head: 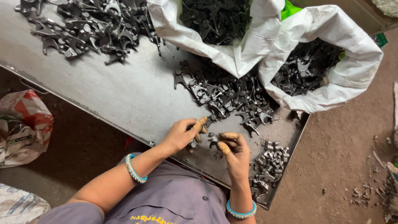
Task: The person sorts small dark metal castings on a metal table, picking up individual parts by hand, turning them over, and placing them into separate piles and into white woven sacks. They repeatedly gather parts from the table surface and move rejected pieces aside while working through the pile.
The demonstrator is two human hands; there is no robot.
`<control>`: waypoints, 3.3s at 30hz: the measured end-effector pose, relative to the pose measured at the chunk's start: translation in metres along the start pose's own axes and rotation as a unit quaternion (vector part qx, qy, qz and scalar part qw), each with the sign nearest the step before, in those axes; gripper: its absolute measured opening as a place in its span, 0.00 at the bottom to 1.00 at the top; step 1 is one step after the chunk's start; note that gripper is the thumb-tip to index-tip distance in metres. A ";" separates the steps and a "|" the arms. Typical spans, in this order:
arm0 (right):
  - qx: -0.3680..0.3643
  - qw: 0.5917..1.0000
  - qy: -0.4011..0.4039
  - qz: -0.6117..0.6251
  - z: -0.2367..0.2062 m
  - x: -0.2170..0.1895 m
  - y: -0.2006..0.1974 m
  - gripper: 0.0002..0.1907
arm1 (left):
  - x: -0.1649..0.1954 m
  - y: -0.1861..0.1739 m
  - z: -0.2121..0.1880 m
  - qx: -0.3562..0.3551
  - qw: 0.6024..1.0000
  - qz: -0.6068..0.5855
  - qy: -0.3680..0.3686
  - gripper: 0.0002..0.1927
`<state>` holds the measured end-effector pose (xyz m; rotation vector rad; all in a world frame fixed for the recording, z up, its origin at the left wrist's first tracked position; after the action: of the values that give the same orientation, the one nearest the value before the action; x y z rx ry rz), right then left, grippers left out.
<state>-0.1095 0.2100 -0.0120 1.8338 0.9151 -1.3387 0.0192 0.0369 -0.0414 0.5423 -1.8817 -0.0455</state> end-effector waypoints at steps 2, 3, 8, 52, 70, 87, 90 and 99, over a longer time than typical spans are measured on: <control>-0.027 0.994 -0.071 -0.084 0.011 -0.015 0.015 0.15 | -0.002 0.003 0.005 -0.090 0.978 -0.160 0.099 0.25; -0.040 0.986 -0.107 -0.125 0.018 -0.024 0.022 0.16 | -0.008 0.001 0.005 -0.085 0.975 -0.201 0.045 0.24; 0.005 0.819 -0.131 -0.558 0.045 -0.050 0.051 0.24 | 0.000 -0.025 -0.003 -0.072 0.968 -0.238 -0.032 0.19; -0.006 0.998 -0.044 0.045 0.011 0.020 -0.024 0.16 | 0.020 -0.036 -0.009 -0.118 0.943 -0.310 -0.042 0.25; 0.083 0.923 -0.127 -0.355 0.050 -0.048 0.031 0.11 | 0.024 -0.012 0.009 -0.229 0.874 -0.428 0.030 0.28; 0.051 0.769 -0.109 -0.628 0.078 -0.025 0.071 0.09 | 0.147 -0.044 0.093 0.002 0.948 -0.125 0.293 0.23; 0.030 0.763 -0.155 -0.627 0.059 -0.024 0.077 0.06 | 0.119 -0.050 0.053 0.110 0.925 0.176 0.319 0.16; 0.037 0.855 -0.014 -0.518 0.005 -0.028 0.054 0.23 | 0.098 -0.119 0.043 0.161 0.873 0.452 0.089 0.58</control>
<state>-0.0729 0.1735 0.0200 1.3351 2.0112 -2.0010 -0.0056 -0.1171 -0.0055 -0.1627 -1.7990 0.9166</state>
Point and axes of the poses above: each hand's wrist, its own z-axis towards the middle knuckle, its own y-axis out of the palm, x = y × z, the point moved 3 cm from there along z, towards the middle knuckle, and after that the axes turned 15 degrees about -x, right-handed, at the moved point
